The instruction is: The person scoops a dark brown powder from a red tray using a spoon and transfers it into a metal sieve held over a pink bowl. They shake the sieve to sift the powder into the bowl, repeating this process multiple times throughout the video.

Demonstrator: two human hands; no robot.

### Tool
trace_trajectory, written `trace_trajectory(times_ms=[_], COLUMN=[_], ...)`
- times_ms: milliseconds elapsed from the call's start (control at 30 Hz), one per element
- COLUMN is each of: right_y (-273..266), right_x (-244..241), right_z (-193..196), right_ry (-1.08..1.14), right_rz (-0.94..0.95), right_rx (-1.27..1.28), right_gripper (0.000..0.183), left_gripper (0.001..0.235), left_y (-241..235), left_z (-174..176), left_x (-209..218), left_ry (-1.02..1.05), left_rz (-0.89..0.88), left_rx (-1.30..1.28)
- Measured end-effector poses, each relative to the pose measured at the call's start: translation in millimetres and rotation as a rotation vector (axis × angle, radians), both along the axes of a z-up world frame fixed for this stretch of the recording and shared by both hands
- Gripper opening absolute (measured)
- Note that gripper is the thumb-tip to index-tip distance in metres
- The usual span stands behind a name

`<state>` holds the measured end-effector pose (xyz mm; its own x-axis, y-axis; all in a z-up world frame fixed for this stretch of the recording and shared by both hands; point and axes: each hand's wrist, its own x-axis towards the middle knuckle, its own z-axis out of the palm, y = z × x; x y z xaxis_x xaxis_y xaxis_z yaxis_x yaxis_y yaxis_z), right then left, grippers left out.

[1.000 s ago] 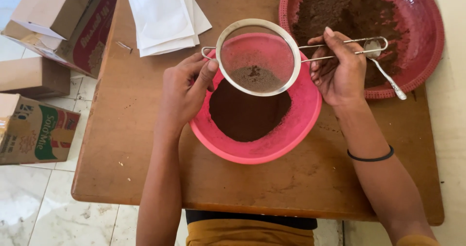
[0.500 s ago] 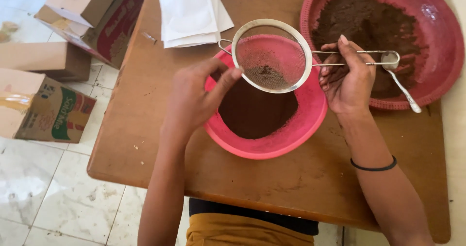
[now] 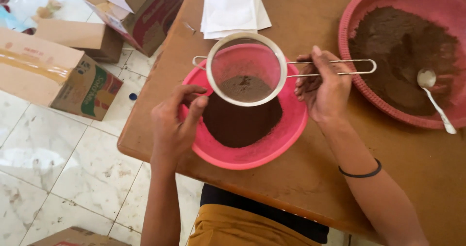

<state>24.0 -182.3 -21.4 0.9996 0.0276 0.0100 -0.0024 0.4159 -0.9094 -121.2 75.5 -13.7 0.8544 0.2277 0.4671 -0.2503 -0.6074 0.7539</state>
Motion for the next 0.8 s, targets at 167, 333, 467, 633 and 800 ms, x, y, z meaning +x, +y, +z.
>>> trace_trajectory(times_ms=[167, 333, 467, 633, 800], right_y=[33.1, 55.1, 62.6, 55.8, 27.1], right_x=[-10.4, -15.7, -18.7, -18.2, -20.9], right_z=[2.6, 2.8, 5.9, 14.6, 30.2], right_ry=[0.026, 0.0, -0.016, 0.025, 0.05], right_rz=[0.063, 0.099, 0.119, 0.108, 0.022], right_rx=[0.025, 0.06, 0.088, 0.109, 0.042], right_gripper=[0.03, 0.031, 0.031, 0.031, 0.03], left_gripper=[0.03, 0.037, 0.04, 0.042, 0.037], left_y=[22.2, 37.2, 40.9, 37.0, 29.8], left_z=[-2.0, -9.9, -13.2, -7.0, 2.2], left_x=[-19.7, -29.7, -34.5, -34.2, -33.5], left_ry=[-0.012, -0.055, -0.098, -0.098, -0.064], left_rz=[0.094, 0.131, 0.145, 0.124, 0.083], left_rx=[-0.013, -0.04, -0.079, -0.088, -0.068])
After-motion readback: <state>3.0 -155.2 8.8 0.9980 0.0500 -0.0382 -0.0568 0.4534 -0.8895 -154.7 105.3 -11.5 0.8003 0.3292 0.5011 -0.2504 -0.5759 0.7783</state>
